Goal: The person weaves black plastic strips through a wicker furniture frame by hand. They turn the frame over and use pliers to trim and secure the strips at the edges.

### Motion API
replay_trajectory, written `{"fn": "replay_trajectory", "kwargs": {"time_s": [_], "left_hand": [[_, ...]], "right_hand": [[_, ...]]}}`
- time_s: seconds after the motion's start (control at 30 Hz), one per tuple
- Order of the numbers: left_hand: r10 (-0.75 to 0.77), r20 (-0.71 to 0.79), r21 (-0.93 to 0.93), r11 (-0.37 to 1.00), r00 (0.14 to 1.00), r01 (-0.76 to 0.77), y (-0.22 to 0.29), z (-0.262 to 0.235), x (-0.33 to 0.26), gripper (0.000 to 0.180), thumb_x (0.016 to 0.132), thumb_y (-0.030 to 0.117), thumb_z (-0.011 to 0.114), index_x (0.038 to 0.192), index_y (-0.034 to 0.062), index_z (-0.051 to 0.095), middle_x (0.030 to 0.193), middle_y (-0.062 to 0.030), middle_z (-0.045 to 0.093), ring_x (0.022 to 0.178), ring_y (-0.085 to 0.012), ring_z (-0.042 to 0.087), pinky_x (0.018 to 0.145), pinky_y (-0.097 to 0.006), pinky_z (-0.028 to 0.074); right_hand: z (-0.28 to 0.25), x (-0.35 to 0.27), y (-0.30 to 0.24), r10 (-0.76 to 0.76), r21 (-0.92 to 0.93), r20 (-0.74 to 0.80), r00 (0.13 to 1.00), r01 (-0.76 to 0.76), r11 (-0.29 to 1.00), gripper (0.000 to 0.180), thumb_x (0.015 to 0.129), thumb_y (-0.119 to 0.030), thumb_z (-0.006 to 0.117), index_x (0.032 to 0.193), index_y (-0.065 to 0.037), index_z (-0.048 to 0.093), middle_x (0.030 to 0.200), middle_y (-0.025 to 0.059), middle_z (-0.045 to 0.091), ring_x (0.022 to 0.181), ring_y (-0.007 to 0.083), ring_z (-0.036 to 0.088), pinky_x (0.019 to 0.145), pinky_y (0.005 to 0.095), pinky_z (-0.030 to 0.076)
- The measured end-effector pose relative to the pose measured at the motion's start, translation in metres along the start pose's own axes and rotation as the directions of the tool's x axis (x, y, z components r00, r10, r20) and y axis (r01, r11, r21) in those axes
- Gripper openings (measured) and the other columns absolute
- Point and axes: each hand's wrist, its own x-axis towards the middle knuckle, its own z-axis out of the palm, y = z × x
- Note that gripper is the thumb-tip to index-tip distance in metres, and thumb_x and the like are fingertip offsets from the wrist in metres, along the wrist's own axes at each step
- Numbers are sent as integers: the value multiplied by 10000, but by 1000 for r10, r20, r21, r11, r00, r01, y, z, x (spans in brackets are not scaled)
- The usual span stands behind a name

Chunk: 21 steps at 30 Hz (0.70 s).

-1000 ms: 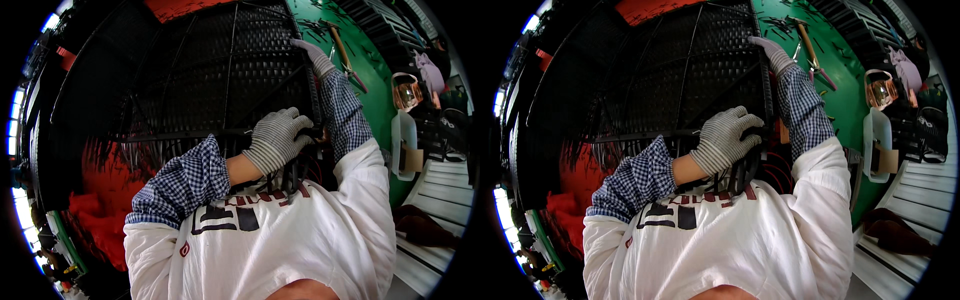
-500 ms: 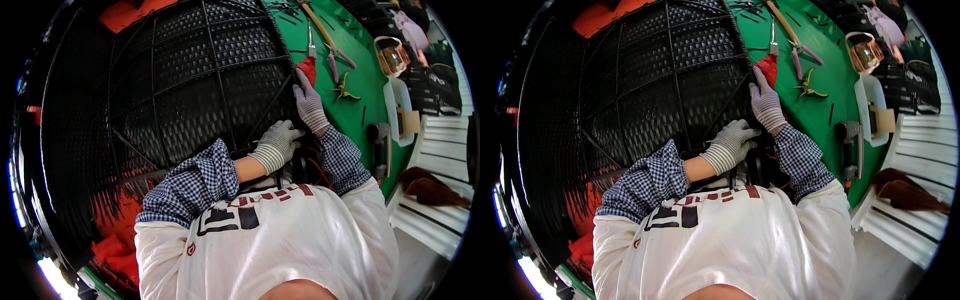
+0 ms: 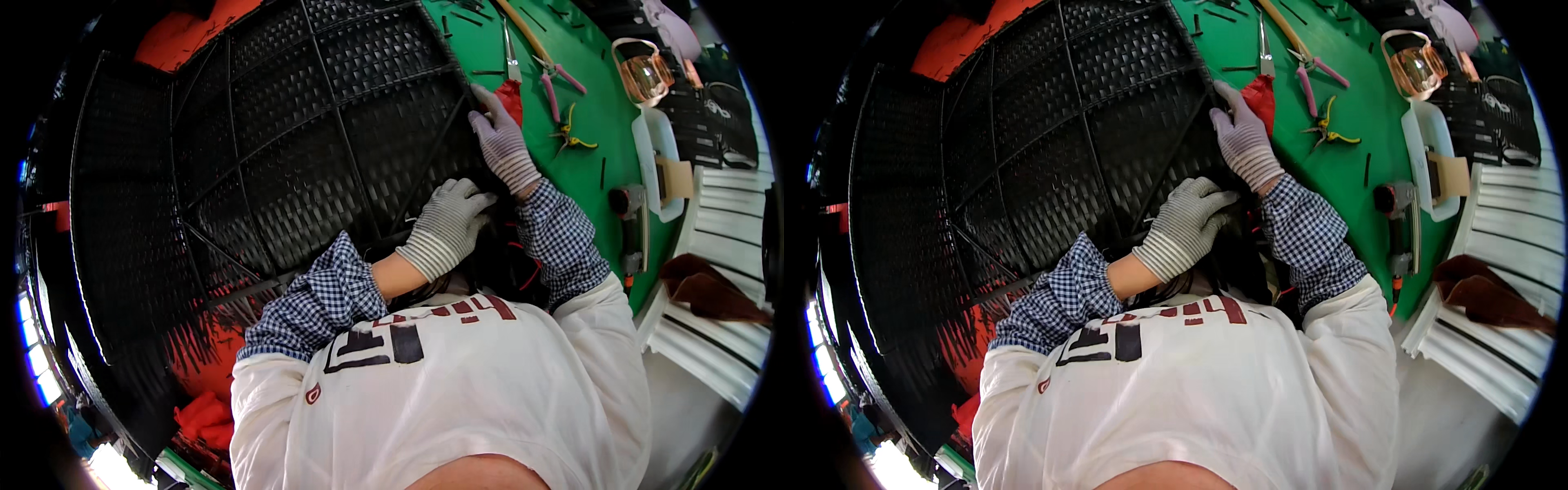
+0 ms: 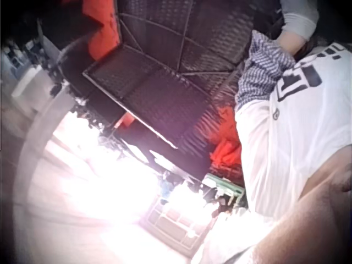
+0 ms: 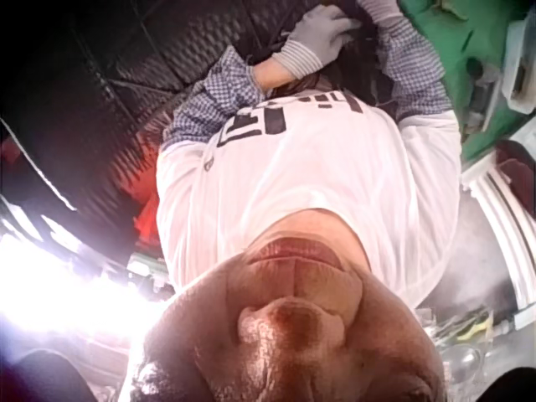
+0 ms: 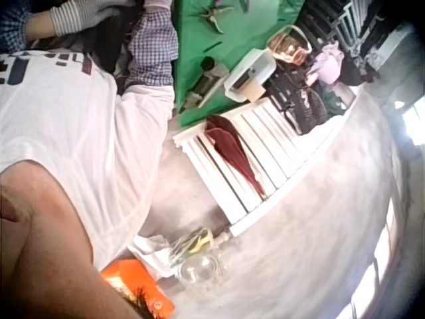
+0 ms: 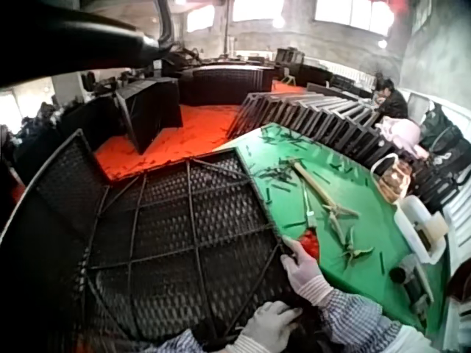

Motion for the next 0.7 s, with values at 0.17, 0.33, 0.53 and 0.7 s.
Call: {"fn": "replay_trajectory", "kwargs": {"time_s": [0.17,0.33,0.53,0.7], "left_hand": [[-129,110,3,992,986,129,-44,-63,37,306,827,82,730,1133,109,735,1028,-112,620,1033,-330,605,920,-437,514],[-167,29,54,985,986,165,-28,66,104,230,808,201,796,1008,105,732,966,-116,623,973,-332,621,864,-439,513],[-45,-21,106,993,999,47,-86,138,99,254,850,206,790,1066,87,729,985,-92,673,940,-286,665,823,-393,556],[21,-71,70,997,997,-16,-113,172,91,255,852,191,792,1083,103,732,1011,-73,687,934,-269,681,822,-372,566]], "right_hand": [[51,54,-19,131,134,-60,990,-122,983,439,1001,-138,612,1428,-60,545,1065,134,691,928,174,634,911,308,507],[-44,74,98,53,338,-25,998,-41,940,335,979,-164,652,1265,11,655,1007,39,686,897,118,615,837,259,501],[-55,37,185,-11,233,-44,999,21,972,306,1034,-167,602,1267,23,662,1176,86,717,1033,152,673,911,259,534],[-103,-26,223,92,303,11,996,-91,949,229,1040,-123,576,1206,-28,702,1020,51,737,836,104,671,747,234,554]]}}
